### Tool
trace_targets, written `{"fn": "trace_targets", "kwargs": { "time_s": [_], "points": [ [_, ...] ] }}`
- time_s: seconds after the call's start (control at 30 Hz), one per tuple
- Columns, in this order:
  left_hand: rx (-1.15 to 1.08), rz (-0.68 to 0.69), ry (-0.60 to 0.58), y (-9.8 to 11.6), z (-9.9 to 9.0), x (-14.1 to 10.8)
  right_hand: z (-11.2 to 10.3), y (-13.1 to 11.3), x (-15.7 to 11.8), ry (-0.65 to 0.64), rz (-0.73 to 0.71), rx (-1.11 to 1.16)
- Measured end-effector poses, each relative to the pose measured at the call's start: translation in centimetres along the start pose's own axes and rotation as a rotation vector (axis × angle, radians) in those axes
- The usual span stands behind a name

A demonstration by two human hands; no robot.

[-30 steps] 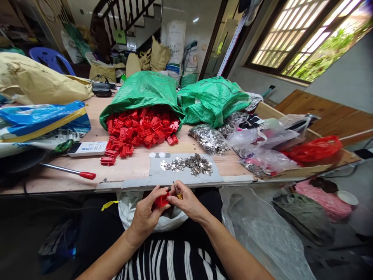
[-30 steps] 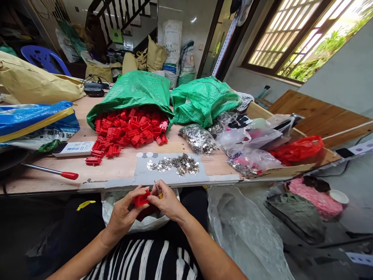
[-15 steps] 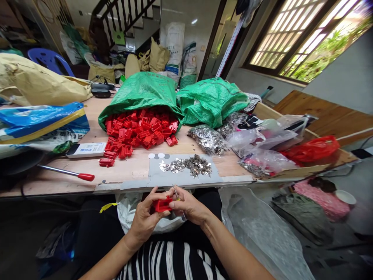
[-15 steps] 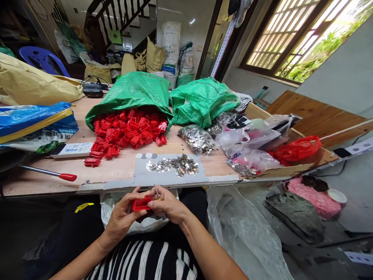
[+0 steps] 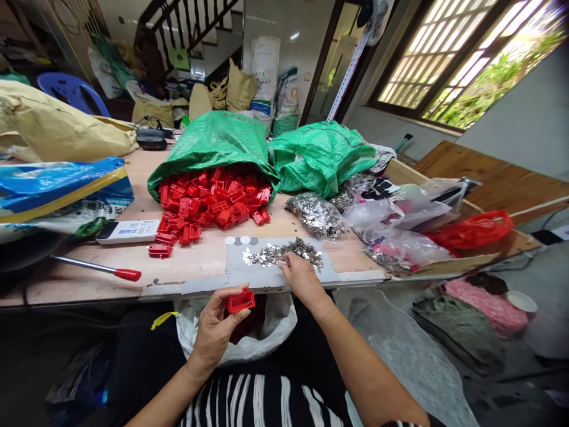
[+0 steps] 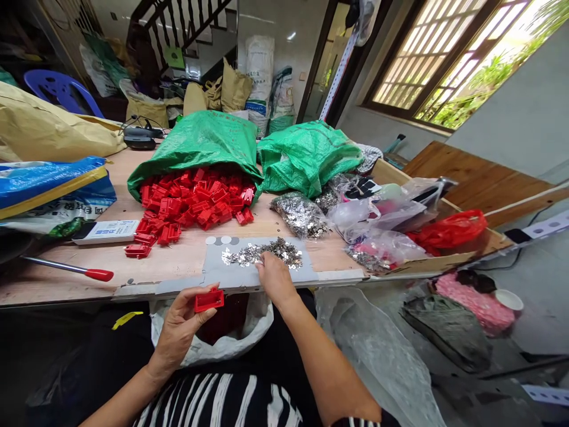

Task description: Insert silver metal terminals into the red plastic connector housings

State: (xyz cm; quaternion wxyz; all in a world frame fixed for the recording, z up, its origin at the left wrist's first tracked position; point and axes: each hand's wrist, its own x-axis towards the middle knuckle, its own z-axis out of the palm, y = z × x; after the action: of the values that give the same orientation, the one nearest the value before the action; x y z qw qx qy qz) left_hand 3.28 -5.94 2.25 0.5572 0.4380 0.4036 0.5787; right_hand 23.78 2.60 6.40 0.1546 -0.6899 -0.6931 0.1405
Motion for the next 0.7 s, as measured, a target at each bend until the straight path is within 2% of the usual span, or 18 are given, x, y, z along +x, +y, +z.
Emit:
{"fn": "trace_targets", "kwargs": {
  "time_s": [0.07,0.2,0.33,0.47,0.53,0.6,0.7],
  "points": [
    [0.023,0.008,0.015,0.0,-0.2,0.0,0.3,0.2,1.1,-0.017,0.01,-0.107],
    [0.035,0.008,0.044,0.0,-0.5,0.1,1.2,0.2,2.0,-0.019,-0.02,-0.122],
    [0.021,-0.004,0.059,0.3,-0.6,0.3,1.2,0.1,1.8,0.011,-0.029,-0.099],
    [-0.081,-0.073,0.073,0.7,-0.4,0.6,0.6,0.6,1.3,0.038,-0.039,-0.025],
    [-0.128,-0.122,0.075,0.7,-0.3,0.7,0.3,0.8,0.8,0.063,-0.066,0.134],
    [-0.162,-0.162,0.076,0.7,-0.2,0.9,0.0,0.6,0.1,0.026,-0.075,0.414],
    [-0.153,-0.17,0.068,0.7,0.0,1.1,-0.2,-0.6,-1.5,-0.234,-0.034,0.835]
  ]
}}
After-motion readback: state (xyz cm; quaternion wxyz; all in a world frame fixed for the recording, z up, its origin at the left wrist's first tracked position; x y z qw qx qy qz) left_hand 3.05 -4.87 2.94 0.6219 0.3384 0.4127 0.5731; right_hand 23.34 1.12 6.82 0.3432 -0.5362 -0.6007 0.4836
